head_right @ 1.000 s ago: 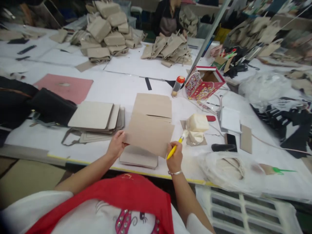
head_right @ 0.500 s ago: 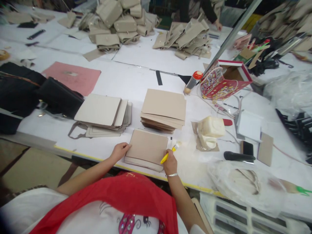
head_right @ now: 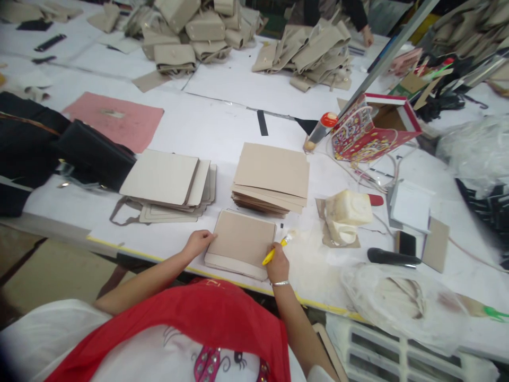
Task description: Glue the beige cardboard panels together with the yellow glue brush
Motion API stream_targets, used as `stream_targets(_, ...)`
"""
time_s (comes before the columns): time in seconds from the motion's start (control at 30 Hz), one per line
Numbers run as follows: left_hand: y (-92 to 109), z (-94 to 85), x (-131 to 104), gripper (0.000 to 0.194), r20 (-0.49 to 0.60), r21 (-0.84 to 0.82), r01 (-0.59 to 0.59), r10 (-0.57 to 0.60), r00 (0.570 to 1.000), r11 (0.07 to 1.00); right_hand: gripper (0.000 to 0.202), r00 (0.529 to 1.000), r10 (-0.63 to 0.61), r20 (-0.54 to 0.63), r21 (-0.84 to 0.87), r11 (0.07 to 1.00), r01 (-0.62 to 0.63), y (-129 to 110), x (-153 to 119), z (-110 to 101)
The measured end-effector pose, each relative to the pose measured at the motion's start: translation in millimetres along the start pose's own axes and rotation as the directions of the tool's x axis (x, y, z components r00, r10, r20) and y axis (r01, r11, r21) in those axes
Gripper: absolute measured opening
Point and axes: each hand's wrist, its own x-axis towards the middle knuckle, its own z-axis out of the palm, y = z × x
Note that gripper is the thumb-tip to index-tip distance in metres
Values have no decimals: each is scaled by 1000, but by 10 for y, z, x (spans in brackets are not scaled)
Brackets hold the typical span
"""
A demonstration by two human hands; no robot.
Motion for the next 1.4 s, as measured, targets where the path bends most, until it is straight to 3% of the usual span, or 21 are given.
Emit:
stream_targets(0.37,74,-38,-3,36,61,120,28,-35,998,992,25,997,46,55,-45,998,-43,-63,-12,-49)
stream_targets(0.93,77,-24,43,35,53,123,70,-77,996,990,21,991,96,90,-53,994,-92,-120,20,-49)
stream_targets(1.17,129,-161,204,37,204,289,-23,-39,978,957,24,988,90,122,-138,988,-73,-170,71,-70)
stream_targets(1.4,302,-243,179,39,235,468,-85,-31,972,879,24,978,90,188,-236,971,-44,-262,75,-168)
